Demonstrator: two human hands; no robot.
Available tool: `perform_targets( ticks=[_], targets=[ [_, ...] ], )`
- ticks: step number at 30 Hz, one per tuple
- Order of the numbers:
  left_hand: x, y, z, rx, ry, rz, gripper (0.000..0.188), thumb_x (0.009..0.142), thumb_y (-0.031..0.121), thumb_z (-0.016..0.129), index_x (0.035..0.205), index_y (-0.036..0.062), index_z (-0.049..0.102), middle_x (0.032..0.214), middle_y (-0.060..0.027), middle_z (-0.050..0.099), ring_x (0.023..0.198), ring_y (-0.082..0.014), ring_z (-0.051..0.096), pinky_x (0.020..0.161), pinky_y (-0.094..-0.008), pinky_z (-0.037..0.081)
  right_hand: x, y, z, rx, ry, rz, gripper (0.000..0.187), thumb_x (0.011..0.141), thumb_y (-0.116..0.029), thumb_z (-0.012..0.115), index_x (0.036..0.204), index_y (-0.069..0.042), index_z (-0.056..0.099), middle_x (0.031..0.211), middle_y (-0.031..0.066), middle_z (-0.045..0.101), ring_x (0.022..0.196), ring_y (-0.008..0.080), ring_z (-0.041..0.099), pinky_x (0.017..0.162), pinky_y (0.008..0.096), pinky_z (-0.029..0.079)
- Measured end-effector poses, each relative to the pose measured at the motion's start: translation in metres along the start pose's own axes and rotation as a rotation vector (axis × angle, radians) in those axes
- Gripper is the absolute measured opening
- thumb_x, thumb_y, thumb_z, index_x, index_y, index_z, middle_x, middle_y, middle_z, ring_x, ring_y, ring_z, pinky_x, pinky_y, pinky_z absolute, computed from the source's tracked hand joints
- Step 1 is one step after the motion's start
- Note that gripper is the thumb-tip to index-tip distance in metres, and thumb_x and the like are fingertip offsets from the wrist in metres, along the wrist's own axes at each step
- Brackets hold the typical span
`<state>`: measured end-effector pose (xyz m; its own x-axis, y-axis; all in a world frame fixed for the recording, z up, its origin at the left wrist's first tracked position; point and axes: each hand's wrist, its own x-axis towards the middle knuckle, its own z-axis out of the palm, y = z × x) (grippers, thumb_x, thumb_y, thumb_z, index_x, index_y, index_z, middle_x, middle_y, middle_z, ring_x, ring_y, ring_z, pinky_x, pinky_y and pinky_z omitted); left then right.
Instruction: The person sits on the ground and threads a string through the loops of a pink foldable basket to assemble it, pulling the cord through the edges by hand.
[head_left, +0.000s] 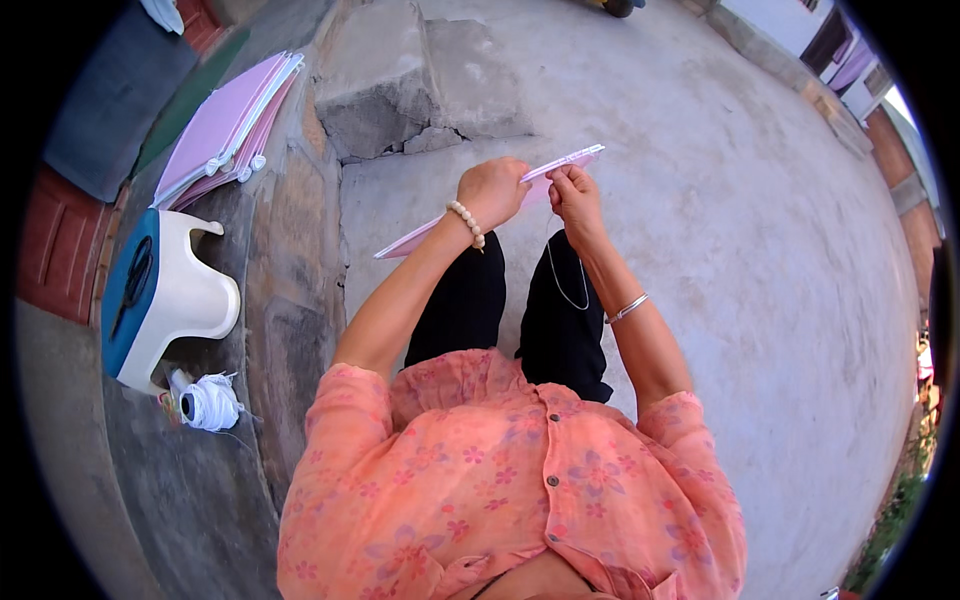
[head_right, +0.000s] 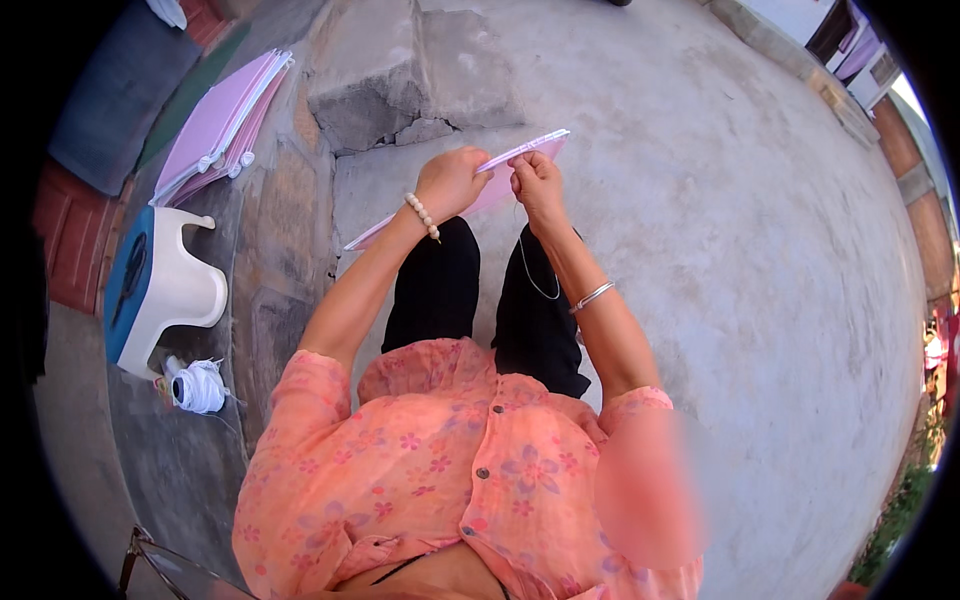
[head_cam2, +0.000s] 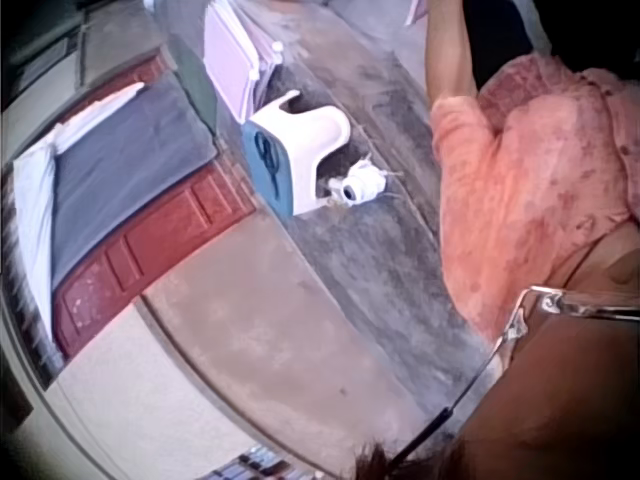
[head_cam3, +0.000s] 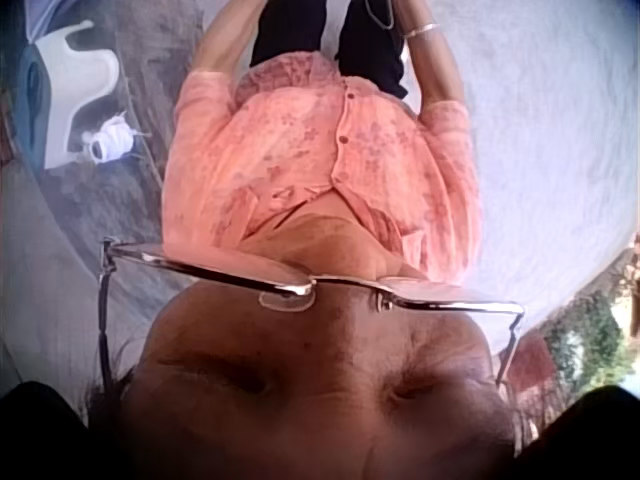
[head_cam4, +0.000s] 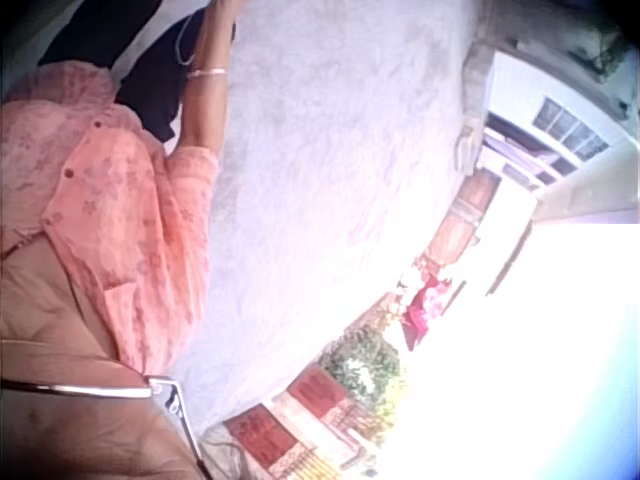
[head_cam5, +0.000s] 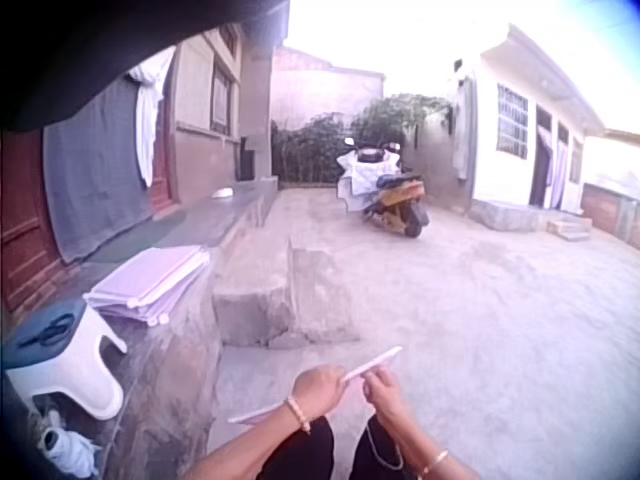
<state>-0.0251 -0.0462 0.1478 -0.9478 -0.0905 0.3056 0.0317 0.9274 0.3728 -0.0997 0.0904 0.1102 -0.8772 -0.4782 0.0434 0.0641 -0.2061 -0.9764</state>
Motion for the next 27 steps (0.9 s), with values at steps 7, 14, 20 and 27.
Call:
perform_targets(
  ticks=[7,14,20,27],
  targets=[
    [-0.111,0.023,0.007,-0.951,-0.120,0.081,0.027,0.088,0.030,0.058,0.089,0.0035,0.058,0.080,-0.0048,0.059,0.067,-0.0118,0.056,0.053,-0.0213,0.042,-0.056,0.011,-0.021,-0.023,-0.079,0.011,0.013,0.092,-0.015,0.049,0.086,-0.004,0.054,0.057,-0.0019,0.045,0.049,0.0050,0.037,0.045,0.0202,0.027],
    [-0.061,0.040,0.044,-2.077,-0.196,-0.872,0.055,0.082,0.062,0.049,0.084,0.0066,0.053,0.069,-0.0034,0.054,0.052,-0.0107,0.046,0.045,-0.0213,0.035,-0.074,0.031,-0.032,-0.044,0.003,-0.060,0.011,0.092,-0.012,0.049,0.088,-0.003,0.053,0.059,-0.0021,0.046,0.052,0.0047,0.041,0.047,0.0197,0.031],
    [-0.019,0.017,0.079,-1.960,-0.228,-1.058,0.027,0.083,0.032,0.045,0.074,0.0072,0.050,0.058,-0.0008,0.048,0.044,-0.0097,0.039,0.042,-0.0216,0.031,-0.061,0.049,-0.024,-0.086,0.102,-0.067,0.011,0.092,-0.012,0.049,0.087,-0.002,0.053,0.059,-0.0020,0.046,0.052,0.0046,0.041,0.048,0.0197,0.032],
    [-0.027,0.014,0.079,-2.101,-0.463,-0.901,0.024,0.082,0.026,0.043,0.072,0.0058,0.050,0.060,-0.0016,0.049,0.051,-0.0112,0.042,0.046,-0.0237,0.034,-0.067,0.048,-0.018,0.033,0.131,-0.058,0.011,0.092,-0.011,0.049,0.086,-0.003,0.053,0.061,-0.0026,0.048,0.051,0.0041,0.042,0.046,0.0190,0.033]
  ],
)
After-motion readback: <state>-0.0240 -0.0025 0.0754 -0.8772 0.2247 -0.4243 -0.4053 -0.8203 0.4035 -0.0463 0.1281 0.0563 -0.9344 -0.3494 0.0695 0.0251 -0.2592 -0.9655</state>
